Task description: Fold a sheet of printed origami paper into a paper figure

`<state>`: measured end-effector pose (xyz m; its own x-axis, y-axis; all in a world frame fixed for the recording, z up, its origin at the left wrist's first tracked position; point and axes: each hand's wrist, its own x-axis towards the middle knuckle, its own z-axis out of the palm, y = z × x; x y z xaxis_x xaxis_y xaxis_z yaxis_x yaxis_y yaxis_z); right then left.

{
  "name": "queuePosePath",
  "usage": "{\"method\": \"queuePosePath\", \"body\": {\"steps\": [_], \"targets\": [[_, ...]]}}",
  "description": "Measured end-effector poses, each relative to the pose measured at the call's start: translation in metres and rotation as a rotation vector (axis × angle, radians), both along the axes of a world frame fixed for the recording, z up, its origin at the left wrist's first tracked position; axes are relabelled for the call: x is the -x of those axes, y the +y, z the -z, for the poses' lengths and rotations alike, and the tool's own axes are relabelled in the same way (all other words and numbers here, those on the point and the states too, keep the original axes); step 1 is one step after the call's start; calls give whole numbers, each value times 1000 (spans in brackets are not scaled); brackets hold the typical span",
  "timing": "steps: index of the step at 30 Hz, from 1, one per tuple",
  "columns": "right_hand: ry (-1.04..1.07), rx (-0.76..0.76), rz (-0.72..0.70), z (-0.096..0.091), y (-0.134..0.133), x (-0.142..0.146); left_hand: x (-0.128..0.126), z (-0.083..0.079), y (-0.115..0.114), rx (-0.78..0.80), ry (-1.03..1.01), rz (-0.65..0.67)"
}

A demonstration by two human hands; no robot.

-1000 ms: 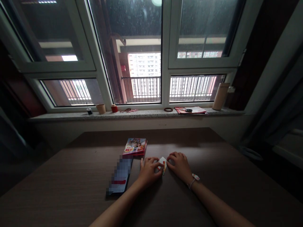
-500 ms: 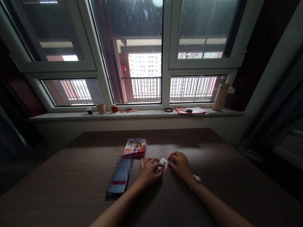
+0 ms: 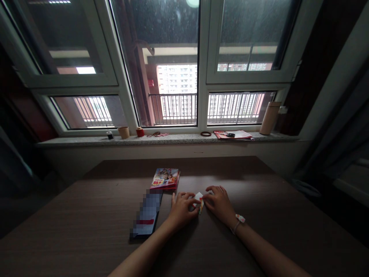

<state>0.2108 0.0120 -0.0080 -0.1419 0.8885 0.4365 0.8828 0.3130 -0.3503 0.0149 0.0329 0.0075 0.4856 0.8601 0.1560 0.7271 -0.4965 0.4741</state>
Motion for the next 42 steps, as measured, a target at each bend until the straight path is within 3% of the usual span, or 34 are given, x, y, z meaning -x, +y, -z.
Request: {"method": "queuePosePath", "body": {"steps": [10,20,28,36,42], "targets": [[4,26,-51,3,3,-1,1,3,1,-9,-14,5],[206,-38,3,5,5,-9,2,6,0,-64,-19,20],[100,72,-171,-4,-4,0,3,5,3,-101,-25,-12],[48,140,-183,-6,-7,-3,8,7,9,-71,-50,20],[35,126,-194,-1,-5,-2,19,8,19,-74,-76,118]]}}
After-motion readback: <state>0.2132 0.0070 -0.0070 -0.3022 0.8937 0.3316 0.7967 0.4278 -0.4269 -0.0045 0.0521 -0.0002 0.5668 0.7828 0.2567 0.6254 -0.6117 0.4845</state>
